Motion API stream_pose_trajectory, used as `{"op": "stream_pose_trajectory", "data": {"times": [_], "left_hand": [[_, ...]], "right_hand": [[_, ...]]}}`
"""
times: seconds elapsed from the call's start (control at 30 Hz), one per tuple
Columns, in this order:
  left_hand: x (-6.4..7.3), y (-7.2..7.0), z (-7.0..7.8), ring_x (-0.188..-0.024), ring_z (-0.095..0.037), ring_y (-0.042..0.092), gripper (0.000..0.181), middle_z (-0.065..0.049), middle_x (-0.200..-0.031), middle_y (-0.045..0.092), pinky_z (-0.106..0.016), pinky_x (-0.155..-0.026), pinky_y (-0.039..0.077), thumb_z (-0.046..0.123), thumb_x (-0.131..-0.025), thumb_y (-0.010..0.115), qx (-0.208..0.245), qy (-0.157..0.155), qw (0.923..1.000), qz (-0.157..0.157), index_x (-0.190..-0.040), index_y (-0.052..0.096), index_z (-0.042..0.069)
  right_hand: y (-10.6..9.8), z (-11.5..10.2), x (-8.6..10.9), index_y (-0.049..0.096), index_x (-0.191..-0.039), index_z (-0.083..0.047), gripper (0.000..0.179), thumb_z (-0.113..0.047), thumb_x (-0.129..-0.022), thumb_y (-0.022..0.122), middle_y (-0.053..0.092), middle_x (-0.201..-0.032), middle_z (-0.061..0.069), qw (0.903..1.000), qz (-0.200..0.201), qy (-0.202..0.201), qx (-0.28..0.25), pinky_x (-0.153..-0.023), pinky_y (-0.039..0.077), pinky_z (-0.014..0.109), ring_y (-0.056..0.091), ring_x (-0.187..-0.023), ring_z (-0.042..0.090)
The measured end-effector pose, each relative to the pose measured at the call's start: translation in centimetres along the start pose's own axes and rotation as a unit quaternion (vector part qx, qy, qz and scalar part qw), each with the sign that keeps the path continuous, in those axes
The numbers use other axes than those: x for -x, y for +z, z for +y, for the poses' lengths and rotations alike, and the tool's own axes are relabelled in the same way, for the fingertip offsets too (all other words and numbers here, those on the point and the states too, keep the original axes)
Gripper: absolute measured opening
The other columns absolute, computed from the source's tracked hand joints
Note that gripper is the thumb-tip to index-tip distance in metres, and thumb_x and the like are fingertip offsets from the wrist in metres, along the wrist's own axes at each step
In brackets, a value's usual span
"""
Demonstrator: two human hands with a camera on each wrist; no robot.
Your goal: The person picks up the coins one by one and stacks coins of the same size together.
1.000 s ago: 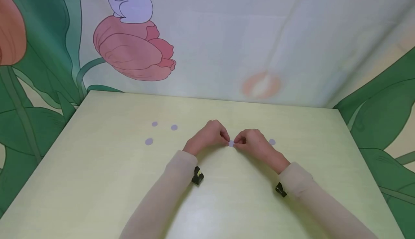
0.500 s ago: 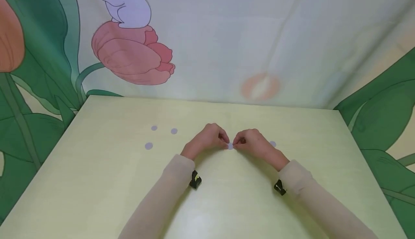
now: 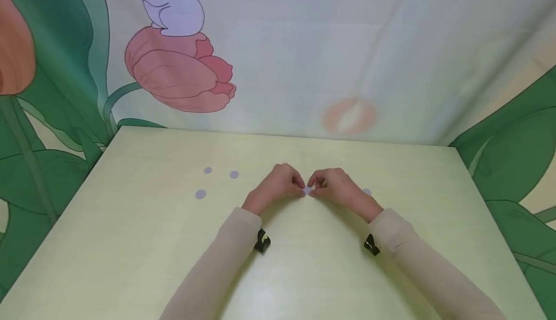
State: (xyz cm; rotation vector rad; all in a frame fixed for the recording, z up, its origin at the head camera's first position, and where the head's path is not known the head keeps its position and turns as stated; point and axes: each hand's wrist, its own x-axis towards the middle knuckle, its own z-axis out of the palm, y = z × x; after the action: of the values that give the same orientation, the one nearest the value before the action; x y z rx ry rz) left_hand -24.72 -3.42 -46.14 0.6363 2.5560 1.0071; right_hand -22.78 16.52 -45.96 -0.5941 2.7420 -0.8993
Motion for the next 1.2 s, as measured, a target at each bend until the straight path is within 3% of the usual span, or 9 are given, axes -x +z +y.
{"op": "stream_pose_trajectory", "data": {"times": [0.17,0.37,0.6,0.83,1.2], "left_hand": [[0.0,0.2,0.0,-0.082,-0.013,0.064,0.014,0.0,-0.084,0.075,-0.024,-0.076,0.052,0.012,-0.083,0.085,0.01,-0.001,0.9999,0.013,-0.094,0.081,0.005],[-0.2,0.0,-0.1,-0.084,-0.014,0.064,0.01,-0.001,-0.085,0.075,-0.024,-0.075,0.052,0.012,-0.083,0.085,-0.003,-0.017,0.9995,0.027,-0.09,0.08,0.006],[-0.2,-0.2,-0.4,-0.085,-0.014,0.064,0.004,-0.001,-0.084,0.076,-0.025,-0.077,0.053,0.008,-0.086,0.082,0.008,-0.002,0.9999,0.013,-0.09,0.081,0.006],[-0.3,-0.7,-0.7,-0.084,-0.013,0.065,0.004,-0.001,-0.087,0.077,-0.024,-0.079,0.053,0.005,-0.086,0.081,0.003,0.017,0.9999,0.002,-0.091,0.081,0.006],[-0.3,-1.3,-0.7,-0.08,-0.013,0.058,0.005,-0.001,-0.084,0.075,-0.023,-0.076,0.049,0.008,-0.085,0.082,-0.007,0.0,0.9999,-0.008,-0.089,0.08,0.005]], "right_hand": [[0.4,0.3,-0.1,0.072,-0.094,-0.013,0.013,-0.024,-0.092,0.077,0.064,-0.076,-0.004,0.9998,0.005,0.018,0.01,-0.069,0.044,0.028,0.054,-0.071,0.011],[-0.1,-0.1,0.0,0.074,-0.097,-0.011,0.005,-0.013,-0.093,0.074,0.069,-0.083,-0.002,0.9996,-0.008,0.024,-0.009,-0.073,0.047,0.03,0.059,-0.077,0.014],[-0.4,0.3,-0.5,0.074,-0.1,-0.013,0.01,-0.011,-0.091,0.076,0.065,-0.079,-0.002,0.9998,-0.016,-0.006,0.002,-0.071,0.045,0.03,0.056,-0.072,0.013],[-0.3,0.3,-0.6,0.074,-0.101,-0.015,0.009,-0.015,-0.092,0.076,0.064,-0.077,-0.002,0.9998,-0.018,-0.004,0.002,-0.07,0.043,0.03,0.053,-0.071,0.013],[0.4,-0.3,-1.0,0.074,-0.099,-0.016,0.008,-0.017,-0.092,0.076,0.062,-0.075,-0.003,0.9997,-0.008,0.016,0.018,-0.065,0.042,0.027,0.052,-0.069,0.013]]}}
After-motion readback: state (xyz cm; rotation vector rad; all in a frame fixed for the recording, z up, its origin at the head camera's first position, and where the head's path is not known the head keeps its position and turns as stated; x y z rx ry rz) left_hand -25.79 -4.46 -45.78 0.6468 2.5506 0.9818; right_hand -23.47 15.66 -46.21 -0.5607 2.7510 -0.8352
